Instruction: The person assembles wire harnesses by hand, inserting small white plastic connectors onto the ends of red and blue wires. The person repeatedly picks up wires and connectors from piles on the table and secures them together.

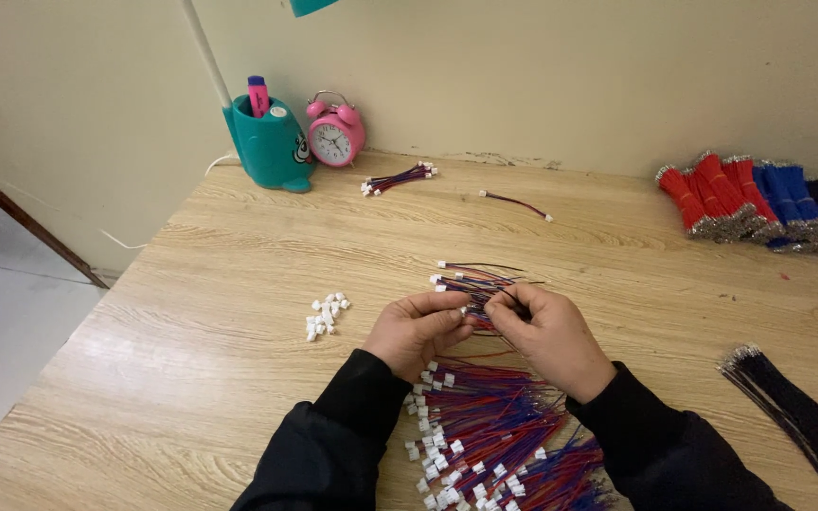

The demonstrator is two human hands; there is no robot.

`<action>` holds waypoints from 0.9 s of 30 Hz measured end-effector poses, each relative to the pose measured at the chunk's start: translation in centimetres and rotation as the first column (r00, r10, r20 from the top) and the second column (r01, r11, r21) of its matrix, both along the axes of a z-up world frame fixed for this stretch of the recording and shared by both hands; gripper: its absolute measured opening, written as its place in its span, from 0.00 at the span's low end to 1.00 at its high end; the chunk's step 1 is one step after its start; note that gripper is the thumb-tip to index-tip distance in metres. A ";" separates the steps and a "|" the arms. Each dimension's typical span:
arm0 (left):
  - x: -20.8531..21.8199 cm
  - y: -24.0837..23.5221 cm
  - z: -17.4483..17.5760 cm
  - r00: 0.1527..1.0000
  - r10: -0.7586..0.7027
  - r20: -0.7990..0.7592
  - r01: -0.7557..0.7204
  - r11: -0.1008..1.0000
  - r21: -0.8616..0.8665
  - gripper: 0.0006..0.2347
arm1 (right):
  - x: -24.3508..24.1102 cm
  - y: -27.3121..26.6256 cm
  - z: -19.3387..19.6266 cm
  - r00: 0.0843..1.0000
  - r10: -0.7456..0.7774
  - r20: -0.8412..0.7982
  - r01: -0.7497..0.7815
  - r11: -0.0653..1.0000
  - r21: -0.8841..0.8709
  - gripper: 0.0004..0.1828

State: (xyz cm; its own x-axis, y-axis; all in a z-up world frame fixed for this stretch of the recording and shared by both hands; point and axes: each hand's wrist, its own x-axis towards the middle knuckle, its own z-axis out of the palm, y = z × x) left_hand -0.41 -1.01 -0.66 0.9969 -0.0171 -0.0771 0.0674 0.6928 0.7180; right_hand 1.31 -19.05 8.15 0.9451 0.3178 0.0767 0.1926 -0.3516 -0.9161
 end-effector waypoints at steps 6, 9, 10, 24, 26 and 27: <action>-0.5 -0.3 1.0 1.000 0.005 0.000 -0.005 0.999 0.052 0.10 | 0.2 -0.1 -0.5 1.000 0.018 -0.012 -0.018 1.000 0.015 0.07; -0.7 -0.6 1.3 1.000 0.028 -0.007 -0.027 0.994 0.110 0.09 | 0.3 -0.1 -0.7 0.998 0.054 -0.015 -0.054 0.998 0.017 0.06; -0.4 -0.6 0.8 1.000 0.029 -0.006 -0.028 0.994 0.109 0.09 | 0.1 0.0 -0.4 0.998 0.055 -0.015 -0.055 0.998 0.016 0.06; -0.1 -0.5 0.1 1.000 0.000 -0.003 0.000 0.991 0.133 0.06 | -0.3 0.2 0.2 0.991 0.117 0.064 -0.117 0.993 0.001 0.09; -0.2 -0.5 0.4 1.000 0.005 0.001 -0.005 0.990 0.143 0.06 | -0.4 0.2 0.4 0.992 0.112 0.064 -0.113 0.994 -0.003 0.09; -0.3 -0.5 0.6 1.000 0.009 0.004 -0.009 0.988 0.154 0.06 | -0.5 0.1 0.4 0.992 0.107 0.063 -0.107 0.994 -0.007 0.10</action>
State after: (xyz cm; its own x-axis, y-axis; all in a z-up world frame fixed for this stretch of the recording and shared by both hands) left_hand -0.66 -1.49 -0.10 0.9972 0.0038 -0.0749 0.0591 0.5747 0.8162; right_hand 0.78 -18.91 8.60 0.8988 0.4172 0.1341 0.2872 -0.3295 -0.8994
